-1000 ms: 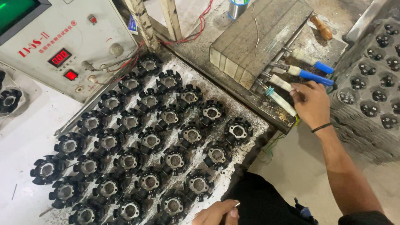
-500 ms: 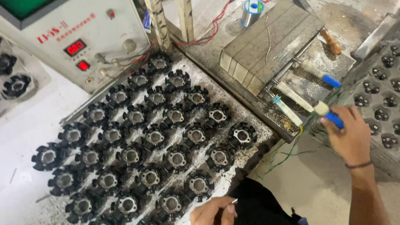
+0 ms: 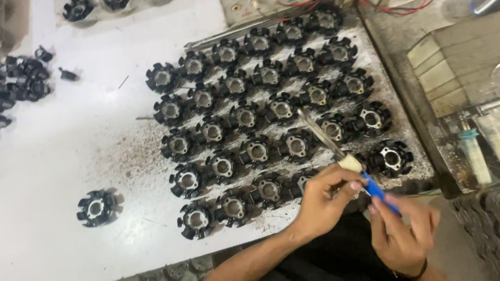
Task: The person solders wire leads onto black plastic rotor components one at a time using a soldering iron, holding each part steady while applying solder, then places the finished part back on the workbench. Near the end, the person uses red test leads connected to a testing machine to check the soldered parts.
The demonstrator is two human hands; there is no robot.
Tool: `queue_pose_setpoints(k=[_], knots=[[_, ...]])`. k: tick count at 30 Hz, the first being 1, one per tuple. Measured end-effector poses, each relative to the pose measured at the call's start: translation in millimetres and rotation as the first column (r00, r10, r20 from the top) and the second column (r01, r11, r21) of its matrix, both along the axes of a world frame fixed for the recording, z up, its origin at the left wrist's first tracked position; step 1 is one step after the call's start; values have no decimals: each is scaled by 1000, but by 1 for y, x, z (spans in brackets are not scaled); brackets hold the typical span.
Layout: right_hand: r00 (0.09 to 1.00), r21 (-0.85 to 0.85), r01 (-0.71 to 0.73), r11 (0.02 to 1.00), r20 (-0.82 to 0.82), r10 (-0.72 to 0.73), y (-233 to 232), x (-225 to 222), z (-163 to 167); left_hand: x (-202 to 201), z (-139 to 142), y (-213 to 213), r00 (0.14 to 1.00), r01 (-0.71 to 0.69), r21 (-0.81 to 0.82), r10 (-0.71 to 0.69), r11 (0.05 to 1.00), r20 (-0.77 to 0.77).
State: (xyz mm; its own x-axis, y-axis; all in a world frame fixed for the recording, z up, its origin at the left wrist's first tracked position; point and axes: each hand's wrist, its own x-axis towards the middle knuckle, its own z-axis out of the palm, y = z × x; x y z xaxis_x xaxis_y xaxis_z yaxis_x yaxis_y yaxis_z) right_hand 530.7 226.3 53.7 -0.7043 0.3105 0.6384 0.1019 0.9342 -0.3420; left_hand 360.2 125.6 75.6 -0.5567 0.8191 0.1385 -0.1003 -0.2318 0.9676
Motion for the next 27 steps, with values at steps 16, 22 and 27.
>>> queue_pose_setpoints(k=[16,22,27], knots=[[914,-874,-387,-295,-405,0,28,7,-23,-38,19,-76,649,-381,-83,203,921,-733],[994,-993,-105,58,-106,-21,5,23,-38,-32,-9,-76,597,-465,-297,48,834,-801],[998,-960,5,279,23,63,3,20,-26,-22,-19,-84,606,-474,-348,13,809,-795]])
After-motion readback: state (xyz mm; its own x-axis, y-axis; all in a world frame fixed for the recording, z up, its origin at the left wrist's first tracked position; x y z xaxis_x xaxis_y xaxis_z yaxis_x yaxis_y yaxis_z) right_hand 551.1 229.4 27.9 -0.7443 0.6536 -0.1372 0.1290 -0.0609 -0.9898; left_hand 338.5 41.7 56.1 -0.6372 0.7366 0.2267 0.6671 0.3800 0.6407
